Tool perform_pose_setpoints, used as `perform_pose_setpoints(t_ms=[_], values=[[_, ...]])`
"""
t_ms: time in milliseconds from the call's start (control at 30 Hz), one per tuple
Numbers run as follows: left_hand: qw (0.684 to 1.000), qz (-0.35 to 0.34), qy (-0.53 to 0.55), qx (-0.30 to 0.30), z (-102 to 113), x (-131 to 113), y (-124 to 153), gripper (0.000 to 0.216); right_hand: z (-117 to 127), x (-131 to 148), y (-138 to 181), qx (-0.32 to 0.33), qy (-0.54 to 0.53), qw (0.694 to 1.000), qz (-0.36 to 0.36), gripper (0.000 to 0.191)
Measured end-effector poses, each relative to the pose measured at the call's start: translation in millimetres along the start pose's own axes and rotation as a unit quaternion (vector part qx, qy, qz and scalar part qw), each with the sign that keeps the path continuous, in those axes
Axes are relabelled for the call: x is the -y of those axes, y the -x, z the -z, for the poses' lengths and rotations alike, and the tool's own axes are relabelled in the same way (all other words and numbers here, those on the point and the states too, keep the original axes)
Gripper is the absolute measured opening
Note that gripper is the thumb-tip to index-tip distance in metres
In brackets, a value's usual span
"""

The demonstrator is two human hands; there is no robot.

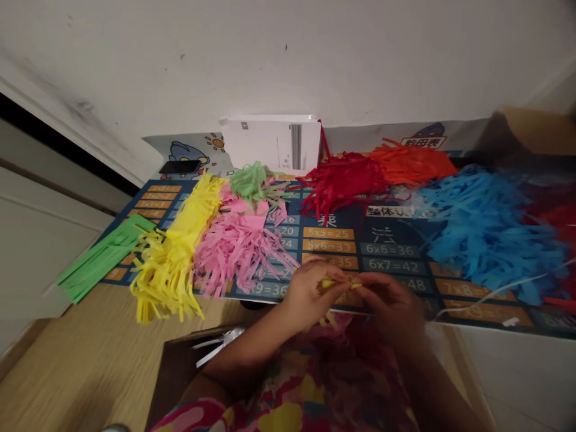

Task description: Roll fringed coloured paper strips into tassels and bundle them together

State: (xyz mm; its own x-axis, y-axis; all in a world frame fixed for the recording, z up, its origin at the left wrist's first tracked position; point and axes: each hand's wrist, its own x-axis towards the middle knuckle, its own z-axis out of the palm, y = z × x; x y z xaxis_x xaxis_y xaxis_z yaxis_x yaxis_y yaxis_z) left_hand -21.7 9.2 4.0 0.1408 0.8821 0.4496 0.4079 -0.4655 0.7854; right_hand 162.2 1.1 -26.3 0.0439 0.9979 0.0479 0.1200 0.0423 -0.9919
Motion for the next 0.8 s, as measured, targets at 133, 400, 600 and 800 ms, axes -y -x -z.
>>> perform_pose_setpoints(t_ms=[133, 400, 600, 800], values=[[0.999, -0.027, -0.029, 0.008, 0, 0, 1, 0.012, 2, 4, -1, 0.003, 0.023, 1.0, -0.006, 0.023], [0.996, -0.063, -0.058, -0.007, -6, -4, 1, 0.008, 7, 9, 2, 0.012, 0.129, 0.987, 0.09, 0.014], [0.995, -0.094, -0.031, 0.025, -2, -4, 0, 0.008, 13, 4, 0, 0.019, 0.083, 0.996, 0.03, 0.016], [0.994, -0.084, 0.014, 0.074, 3, -2, -6, 0.016, 10, 5, -3, 0.041, -0.015, 0.999, 0.024, 0.017]])
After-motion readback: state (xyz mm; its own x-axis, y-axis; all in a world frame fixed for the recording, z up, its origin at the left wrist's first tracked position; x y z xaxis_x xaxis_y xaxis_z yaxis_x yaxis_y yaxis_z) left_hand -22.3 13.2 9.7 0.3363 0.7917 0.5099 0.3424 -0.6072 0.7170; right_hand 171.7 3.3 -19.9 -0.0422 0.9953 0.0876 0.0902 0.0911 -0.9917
